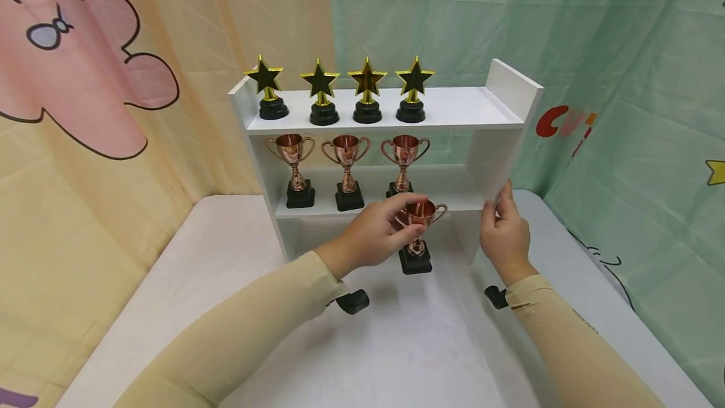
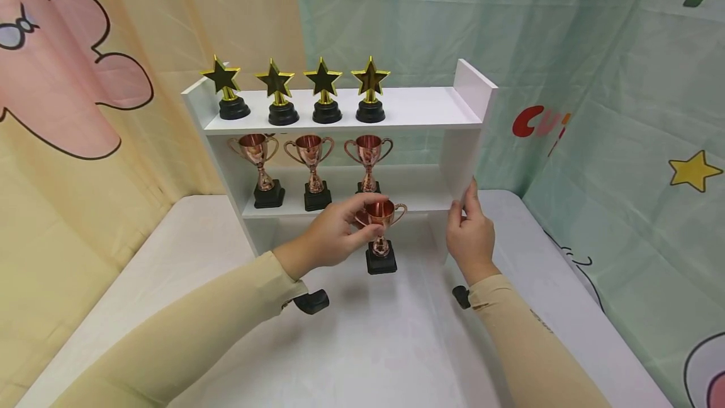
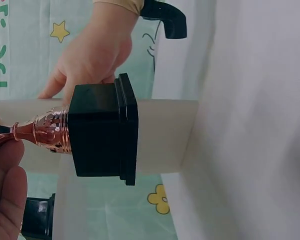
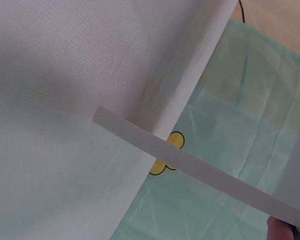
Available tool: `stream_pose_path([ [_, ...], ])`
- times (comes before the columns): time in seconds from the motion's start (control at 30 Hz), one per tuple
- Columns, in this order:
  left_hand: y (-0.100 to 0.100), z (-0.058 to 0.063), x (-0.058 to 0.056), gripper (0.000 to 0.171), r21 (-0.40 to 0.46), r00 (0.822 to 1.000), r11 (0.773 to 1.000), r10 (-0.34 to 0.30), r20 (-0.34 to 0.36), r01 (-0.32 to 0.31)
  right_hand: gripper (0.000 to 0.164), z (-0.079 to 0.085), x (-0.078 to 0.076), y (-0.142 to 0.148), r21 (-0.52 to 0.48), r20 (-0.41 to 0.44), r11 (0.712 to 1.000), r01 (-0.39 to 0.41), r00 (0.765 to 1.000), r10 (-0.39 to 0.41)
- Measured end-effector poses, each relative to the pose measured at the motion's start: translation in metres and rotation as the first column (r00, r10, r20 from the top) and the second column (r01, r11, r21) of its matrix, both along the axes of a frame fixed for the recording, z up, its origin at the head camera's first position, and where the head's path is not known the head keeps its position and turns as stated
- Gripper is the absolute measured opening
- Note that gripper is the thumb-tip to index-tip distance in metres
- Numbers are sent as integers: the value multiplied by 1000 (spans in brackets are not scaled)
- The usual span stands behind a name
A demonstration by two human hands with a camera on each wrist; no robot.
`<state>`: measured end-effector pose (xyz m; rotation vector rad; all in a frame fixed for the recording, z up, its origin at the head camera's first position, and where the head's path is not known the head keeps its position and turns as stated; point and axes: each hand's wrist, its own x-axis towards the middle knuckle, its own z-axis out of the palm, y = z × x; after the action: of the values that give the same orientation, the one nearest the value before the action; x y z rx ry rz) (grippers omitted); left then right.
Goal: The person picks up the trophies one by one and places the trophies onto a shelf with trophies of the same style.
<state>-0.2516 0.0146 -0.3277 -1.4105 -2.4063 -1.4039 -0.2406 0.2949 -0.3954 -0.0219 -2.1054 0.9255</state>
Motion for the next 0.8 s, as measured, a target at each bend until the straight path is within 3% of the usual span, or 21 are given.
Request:
stream_pose_path([
  [0.8,26,39,-11,52,6,994,1000,-17,-111,18,57,0,-1,0,23,11,1000,19,1000,-19],
])
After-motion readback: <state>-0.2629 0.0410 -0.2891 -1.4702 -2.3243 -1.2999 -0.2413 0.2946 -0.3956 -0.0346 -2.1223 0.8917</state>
